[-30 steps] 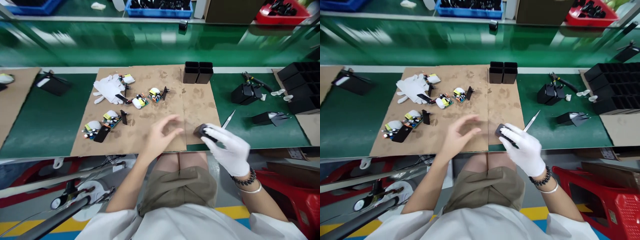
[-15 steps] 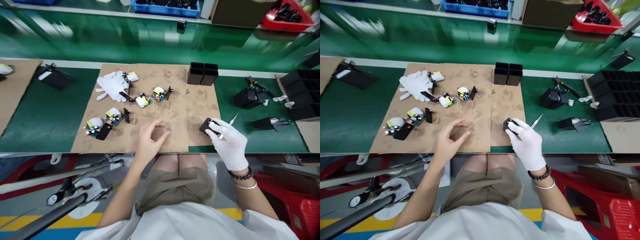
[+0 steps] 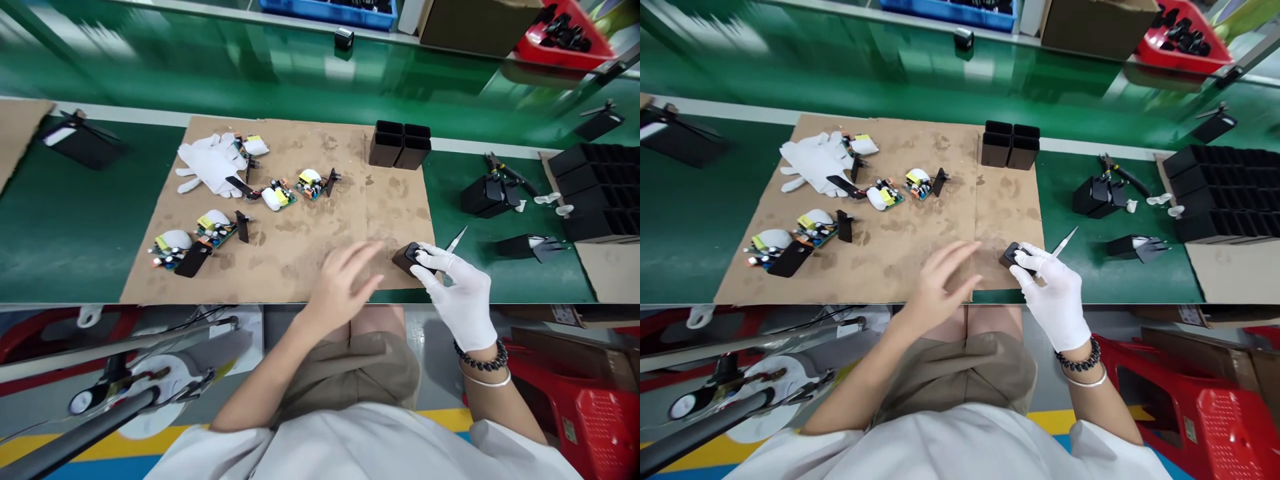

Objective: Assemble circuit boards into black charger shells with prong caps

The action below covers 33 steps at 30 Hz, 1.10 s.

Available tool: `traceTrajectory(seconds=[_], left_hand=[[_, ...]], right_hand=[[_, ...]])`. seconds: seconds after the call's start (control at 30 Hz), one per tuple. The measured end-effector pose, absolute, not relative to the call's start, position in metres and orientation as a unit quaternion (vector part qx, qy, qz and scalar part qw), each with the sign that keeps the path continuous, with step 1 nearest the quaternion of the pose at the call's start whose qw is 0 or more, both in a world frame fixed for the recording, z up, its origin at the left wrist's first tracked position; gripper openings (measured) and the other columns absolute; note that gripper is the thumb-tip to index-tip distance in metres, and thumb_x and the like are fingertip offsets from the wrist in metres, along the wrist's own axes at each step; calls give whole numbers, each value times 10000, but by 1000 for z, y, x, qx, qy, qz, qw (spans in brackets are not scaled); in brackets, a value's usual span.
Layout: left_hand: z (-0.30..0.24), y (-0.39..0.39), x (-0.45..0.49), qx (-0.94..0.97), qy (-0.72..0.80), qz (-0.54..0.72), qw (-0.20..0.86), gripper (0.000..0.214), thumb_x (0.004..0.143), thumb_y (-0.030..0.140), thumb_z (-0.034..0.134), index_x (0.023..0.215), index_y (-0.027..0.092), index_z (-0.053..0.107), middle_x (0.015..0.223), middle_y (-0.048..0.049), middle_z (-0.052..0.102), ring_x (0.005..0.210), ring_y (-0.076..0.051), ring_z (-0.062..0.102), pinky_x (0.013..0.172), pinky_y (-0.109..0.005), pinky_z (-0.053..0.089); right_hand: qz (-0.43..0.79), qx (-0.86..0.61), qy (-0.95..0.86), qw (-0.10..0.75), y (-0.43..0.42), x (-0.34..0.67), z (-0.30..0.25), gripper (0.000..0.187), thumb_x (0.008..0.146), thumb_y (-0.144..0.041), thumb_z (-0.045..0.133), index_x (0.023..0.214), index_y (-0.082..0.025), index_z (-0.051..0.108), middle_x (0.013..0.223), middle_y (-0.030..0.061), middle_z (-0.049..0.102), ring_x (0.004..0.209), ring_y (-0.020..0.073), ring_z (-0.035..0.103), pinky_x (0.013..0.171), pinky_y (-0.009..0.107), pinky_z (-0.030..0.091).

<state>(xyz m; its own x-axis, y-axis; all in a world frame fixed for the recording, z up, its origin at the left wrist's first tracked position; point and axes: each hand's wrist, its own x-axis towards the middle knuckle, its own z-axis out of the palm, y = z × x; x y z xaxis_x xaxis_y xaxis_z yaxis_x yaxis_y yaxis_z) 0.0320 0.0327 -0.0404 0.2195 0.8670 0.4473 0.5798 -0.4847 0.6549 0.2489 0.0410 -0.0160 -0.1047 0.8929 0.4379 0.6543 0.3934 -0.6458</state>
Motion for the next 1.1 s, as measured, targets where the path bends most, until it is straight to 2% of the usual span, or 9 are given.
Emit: traceTrajectory(seconds=[0.07, 0.17, 0.33, 0.5, 0.6, 0.7, 0.87, 1.0, 1.1], left_hand=[[-39, 36, 53, 803, 424, 404, 115, 336, 982, 217, 546, 1311, 167, 590, 1300, -107, 701, 1182, -200, 657, 1007, -331, 493], [-39, 42, 70, 817, 420, 394, 11, 267, 970, 129, 505, 1199, 136, 642, 1188, -94, 751, 1095, -217, 683, 960, -350, 497], [-37, 55, 74, 847, 390, 347, -97, 217, 964, 111, 476, 949, 174, 683, 1070, -57, 769, 992, -206, 689, 926, -349, 500], [-31, 58, 71, 848, 397, 346, -60, 248, 955, 107, 452, 985, 169, 690, 1078, -70, 759, 992, -207, 682, 915, -344, 517], [-21, 50, 59, 811, 424, 403, -22, 279, 932, 92, 466, 1052, 188, 698, 1098, -79, 747, 1011, -207, 677, 946, -361, 519], [-10, 39, 40, 747, 469, 471, 6, 285, 902, 82, 500, 1039, 227, 704, 1059, -65, 738, 1009, -204, 674, 961, -375, 521], [-6, 22, 20, 712, 502, 491, 20, 268, 883, 100, 531, 990, 267, 711, 962, -34, 736, 941, -198, 686, 978, -399, 524], [-19, 18, 18, 702, 509, 497, 43, 249, 880, 73, 535, 933, 247, 704, 918, -32, 736, 896, -190, 685, 906, -368, 539], [-30, 19, 19, 697, 521, 487, 74, 231, 899, 75, 522, 898, 226, 697, 894, -38, 731, 859, -182, 682, 830, -337, 537]], right_hand=[[137, -528, -733, 407, 40, 248, -17, 129, 870, -184, 730, 996, -199, 753, 1132, 113, 776, 1037, 243, 758, 909, 382, 640], [107, -515, -755, 391, 41, 250, -17, 149, 884, -190, 716, 1029, -197, 749, 1160, 118, 767, 1052, 240, 754, 937, 381, 630], [32, -481, -800, 357, 50, 254, -21, 116, 880, -213, 713, 990, -223, 750, 1111, 81, 784, 963, 228, 777, 829, 338, 656], [-27, -455, -818, 351, 51, 254, -13, 70, 899, -216, 696, 958, -213, 733, 1063, 74, 796, 898, 213, 787, 753, 294, 650], [-55, -479, -793, 371, 43, 253, -5, 133, 875, -217, 728, 1007, -234, 732, 1112, 68, 786, 927, 221, 782, 779, 303, 634], [-43, -556, -747, 361, 43, 252, -10, 143, 875, -256, 722, 1016, -263, 747, 1178, 66, 766, 1013, 263, 761, 826, 354, 619], [-15, -543, -761, 354, 52, 253, -20, 117, 895, -290, 686, 985, -248, 748, 1106, 75, 786, 915, 247, 780, 753, 355, 634], [-53, -564, -716, 408, 50, 254, -12, 157, 858, -247, 737, 1013, -266, 748, 1178, 74, 765, 1037, 256, 753, 886, 386, 621], [12, -564, -709, 422, 51, 251, -22, 115, 861, -261, 724, 970, -255, 761, 1166, 89, 767, 1019, 255, 755, 862, 388, 631]])
